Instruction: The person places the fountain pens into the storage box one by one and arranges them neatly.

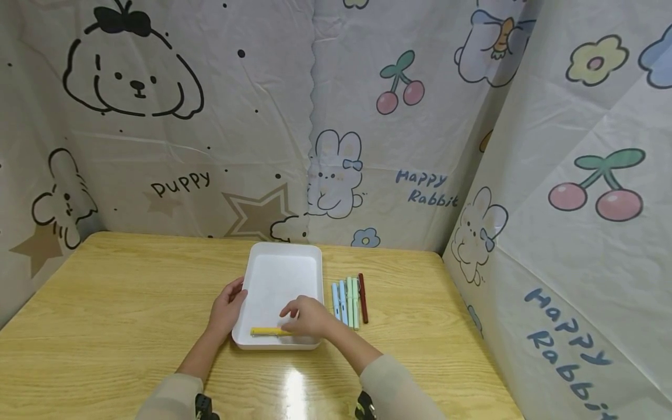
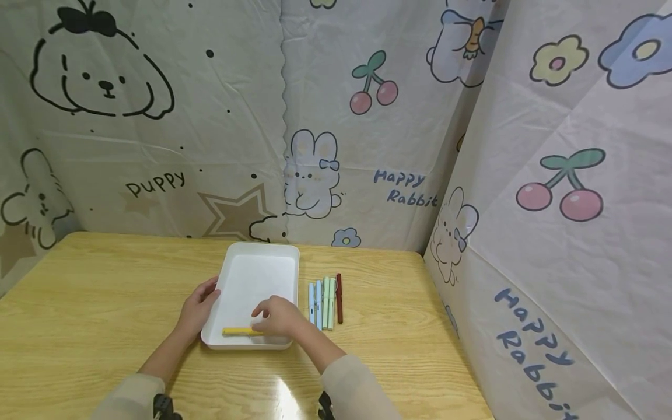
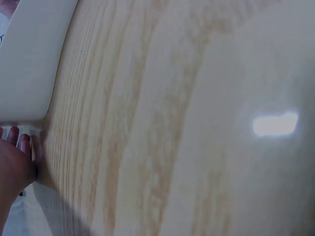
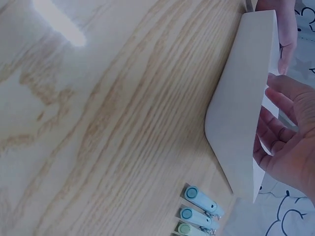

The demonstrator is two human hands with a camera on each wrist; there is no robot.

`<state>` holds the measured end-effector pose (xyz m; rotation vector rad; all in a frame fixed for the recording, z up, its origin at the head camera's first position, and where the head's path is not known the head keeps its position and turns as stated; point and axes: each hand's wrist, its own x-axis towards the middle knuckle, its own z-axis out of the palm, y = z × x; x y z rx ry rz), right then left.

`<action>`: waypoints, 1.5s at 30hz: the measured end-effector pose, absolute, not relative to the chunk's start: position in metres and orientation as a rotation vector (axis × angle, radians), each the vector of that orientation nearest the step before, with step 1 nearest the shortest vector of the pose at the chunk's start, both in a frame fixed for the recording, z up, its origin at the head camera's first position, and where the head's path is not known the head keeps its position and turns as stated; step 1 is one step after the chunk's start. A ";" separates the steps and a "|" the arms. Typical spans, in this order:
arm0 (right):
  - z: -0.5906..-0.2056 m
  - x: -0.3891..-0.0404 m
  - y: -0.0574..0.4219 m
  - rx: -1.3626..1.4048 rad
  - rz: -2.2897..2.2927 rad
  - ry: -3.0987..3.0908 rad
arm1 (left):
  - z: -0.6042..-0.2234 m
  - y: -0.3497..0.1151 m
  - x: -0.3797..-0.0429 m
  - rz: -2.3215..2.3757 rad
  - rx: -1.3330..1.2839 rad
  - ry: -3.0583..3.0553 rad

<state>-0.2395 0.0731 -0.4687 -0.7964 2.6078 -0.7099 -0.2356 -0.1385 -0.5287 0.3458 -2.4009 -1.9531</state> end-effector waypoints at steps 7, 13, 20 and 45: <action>-0.462 -0.245 0.077 -0.836 -0.744 2.636 | -0.530 -0.139 -0.236 -1.946 0.341 -2.400; -0.457 -0.249 0.084 -0.803 -0.836 2.620 | -0.530 -0.139 -0.236 -1.946 0.337 -2.395; -0.449 -0.255 0.094 -0.749 -0.888 2.634 | -0.529 -0.139 -0.237 -1.940 0.338 -2.397; -0.448 -0.267 0.146 -0.575 -1.036 2.724 | -0.532 -0.139 -0.238 -1.945 0.321 -2.381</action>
